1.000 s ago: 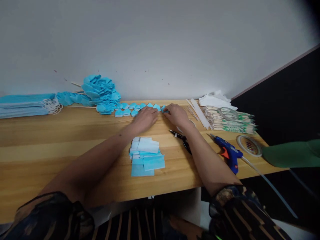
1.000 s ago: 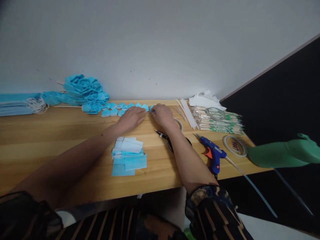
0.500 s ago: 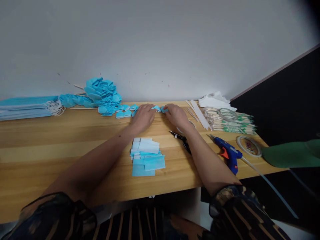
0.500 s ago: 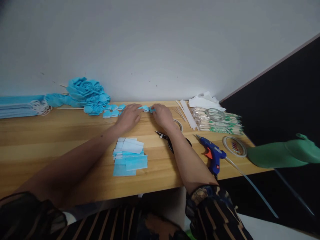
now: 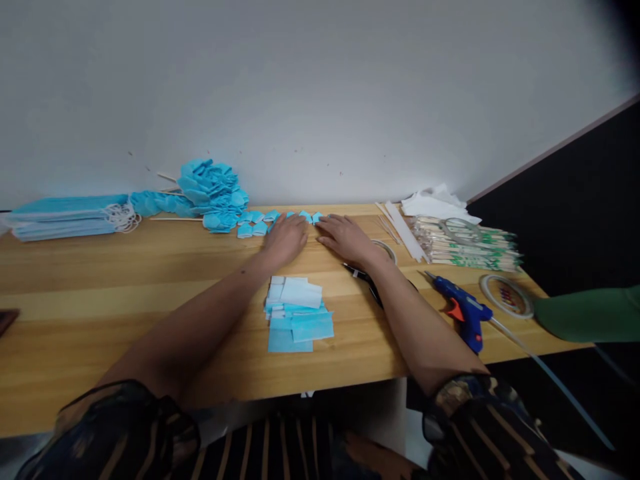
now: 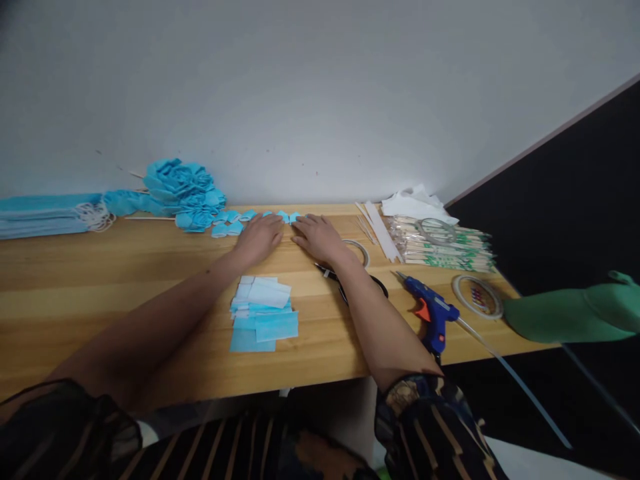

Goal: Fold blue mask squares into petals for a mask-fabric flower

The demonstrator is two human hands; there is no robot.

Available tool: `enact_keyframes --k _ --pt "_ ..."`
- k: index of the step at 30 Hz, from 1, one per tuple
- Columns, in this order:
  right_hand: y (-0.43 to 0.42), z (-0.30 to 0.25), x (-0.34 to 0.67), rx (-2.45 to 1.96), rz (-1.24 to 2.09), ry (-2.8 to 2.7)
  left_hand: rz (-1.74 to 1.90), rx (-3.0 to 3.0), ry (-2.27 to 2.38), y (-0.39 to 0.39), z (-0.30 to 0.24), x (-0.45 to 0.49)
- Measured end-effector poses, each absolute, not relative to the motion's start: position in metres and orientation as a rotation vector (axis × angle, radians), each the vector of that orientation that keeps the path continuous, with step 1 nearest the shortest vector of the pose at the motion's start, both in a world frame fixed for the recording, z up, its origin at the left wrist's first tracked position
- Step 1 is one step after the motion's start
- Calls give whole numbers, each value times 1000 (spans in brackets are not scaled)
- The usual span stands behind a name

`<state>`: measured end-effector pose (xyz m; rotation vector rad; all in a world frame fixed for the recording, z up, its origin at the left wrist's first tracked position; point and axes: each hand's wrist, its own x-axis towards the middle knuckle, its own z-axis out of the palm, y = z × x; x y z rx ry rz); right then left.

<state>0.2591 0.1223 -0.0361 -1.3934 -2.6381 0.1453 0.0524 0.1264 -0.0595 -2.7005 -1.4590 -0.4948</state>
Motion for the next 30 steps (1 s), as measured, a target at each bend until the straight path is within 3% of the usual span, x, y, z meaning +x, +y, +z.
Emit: enact_keyframes --k 8,14,20,25,30 --pt "126 -43 260 -1349 116 -2549 -471 -2728 -1444 123 -54 51" --pt "127 -31 263 -1374 -55 -2188 -738 -2669 -1511 122 -57 50" --pt "110 -2 254 -1370 -214 -2393 -1105 -2606 -1382 135 -48 38" --pt "72 13 233 -1330 -28 -2461 -1123 -2611 -1347 130 -35 13" --pt "12 17 235 -1086 473 -2510 -923 -2691 -1331 73 -23 -15"
